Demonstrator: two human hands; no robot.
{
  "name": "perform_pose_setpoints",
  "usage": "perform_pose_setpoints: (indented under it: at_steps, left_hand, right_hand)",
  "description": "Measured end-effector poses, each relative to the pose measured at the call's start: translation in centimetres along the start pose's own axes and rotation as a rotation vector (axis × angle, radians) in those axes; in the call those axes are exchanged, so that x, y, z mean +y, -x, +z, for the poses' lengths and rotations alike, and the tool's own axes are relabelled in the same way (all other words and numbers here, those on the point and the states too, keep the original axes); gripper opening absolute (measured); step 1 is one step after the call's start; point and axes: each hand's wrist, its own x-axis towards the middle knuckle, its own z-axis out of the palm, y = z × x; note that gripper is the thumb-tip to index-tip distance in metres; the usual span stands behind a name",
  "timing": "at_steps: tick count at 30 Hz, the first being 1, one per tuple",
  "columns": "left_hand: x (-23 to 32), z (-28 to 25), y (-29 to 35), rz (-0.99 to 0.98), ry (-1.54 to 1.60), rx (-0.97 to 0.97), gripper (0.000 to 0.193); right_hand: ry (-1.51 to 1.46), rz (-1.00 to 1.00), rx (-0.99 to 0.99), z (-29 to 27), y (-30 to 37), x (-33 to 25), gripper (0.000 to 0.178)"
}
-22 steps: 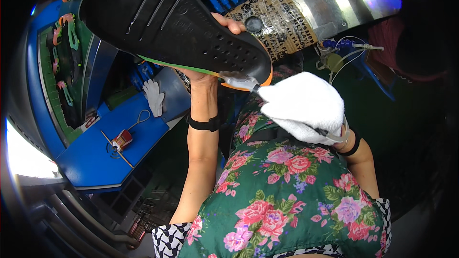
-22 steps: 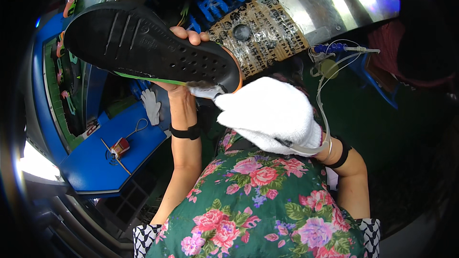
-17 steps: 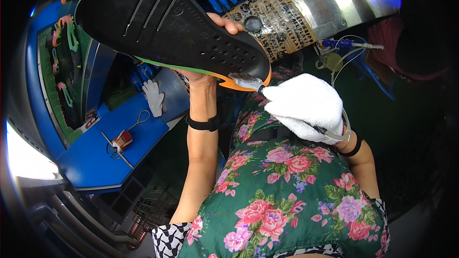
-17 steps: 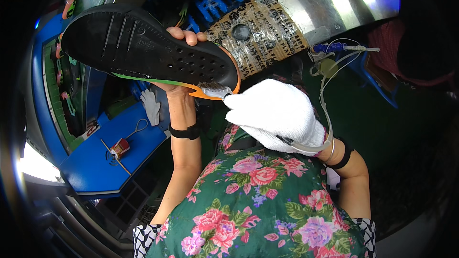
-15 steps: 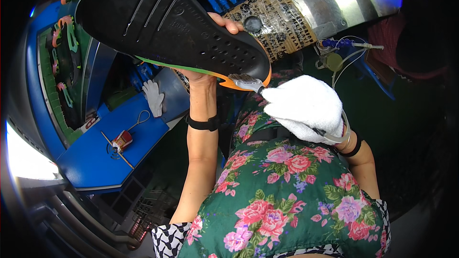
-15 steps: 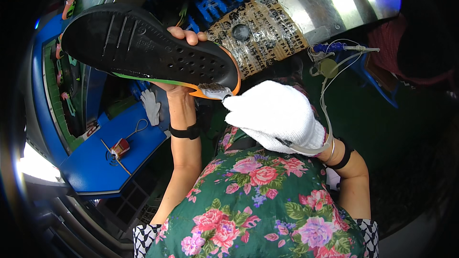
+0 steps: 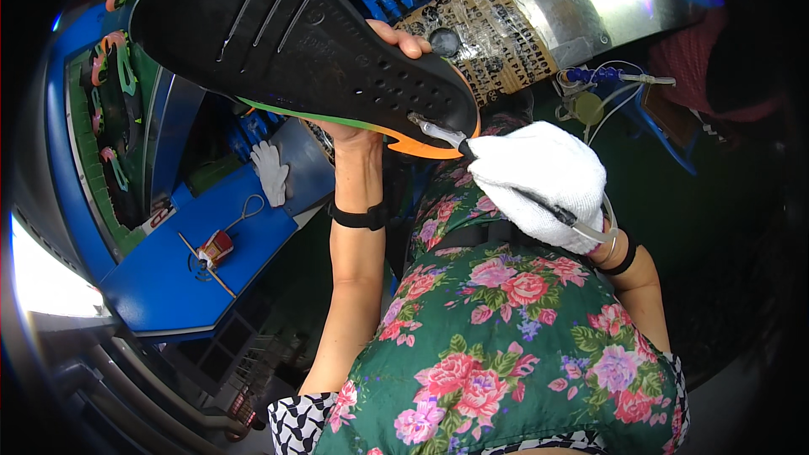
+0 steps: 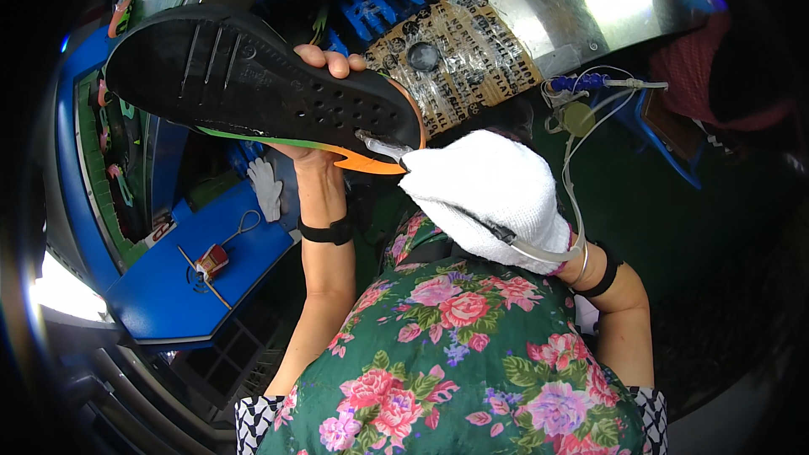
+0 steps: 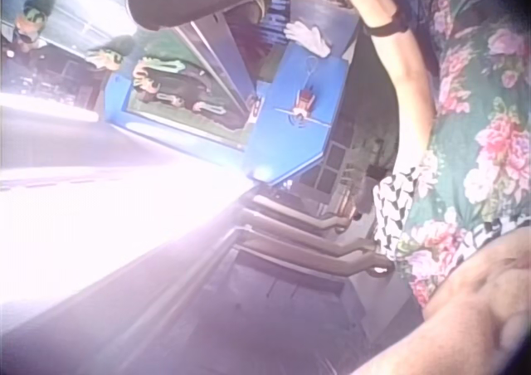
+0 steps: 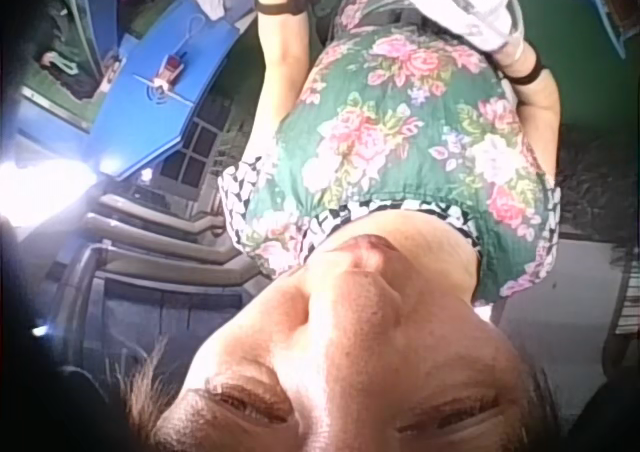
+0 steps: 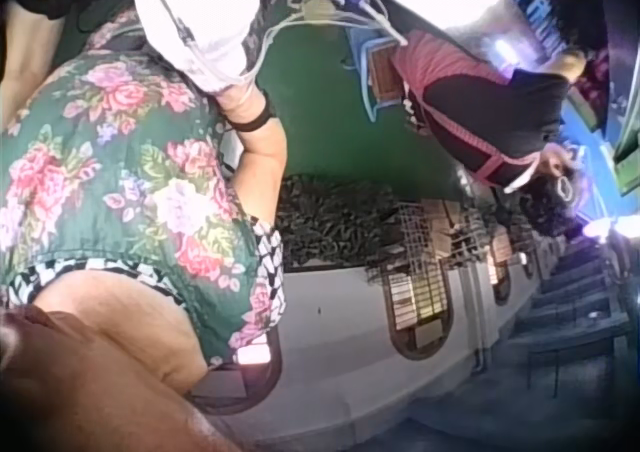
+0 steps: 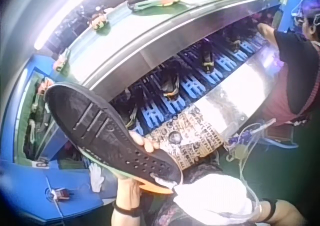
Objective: Apply glue to the perimeter of shoe soles using a brush on an assembly line.
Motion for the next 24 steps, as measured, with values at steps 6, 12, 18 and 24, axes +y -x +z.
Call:
perform_pose_setpoints:
  at_steps: [6,12,18,24]
  left_hand:
    - [-0.2,1.0,-0.4,0.044,0.005,-0.038,0.105]
    - [0.1,0.4,-0.1,-0.054,0.039,-0.005,0.102]
    - [-0.2,-0.1,-0.1,-0.034,0.173,-0.093,0.109]
    - [0.5,0.6,-0.5,-0.111,0.063,-0.163,0.087]
  right_hand:
    - [-0.326,0.149,-0.018,0.0,0.1,0.2,0.02]
    - [-0.126,0.076,0.017,-0.6,-0.3,0.5,0.021]
    - [-0.451,0.139,-0.037,0.0,0.0,0.6,0.019]
    - [0.007,-0.086,-0.035,-0.1,0.2,1.0,0.024]
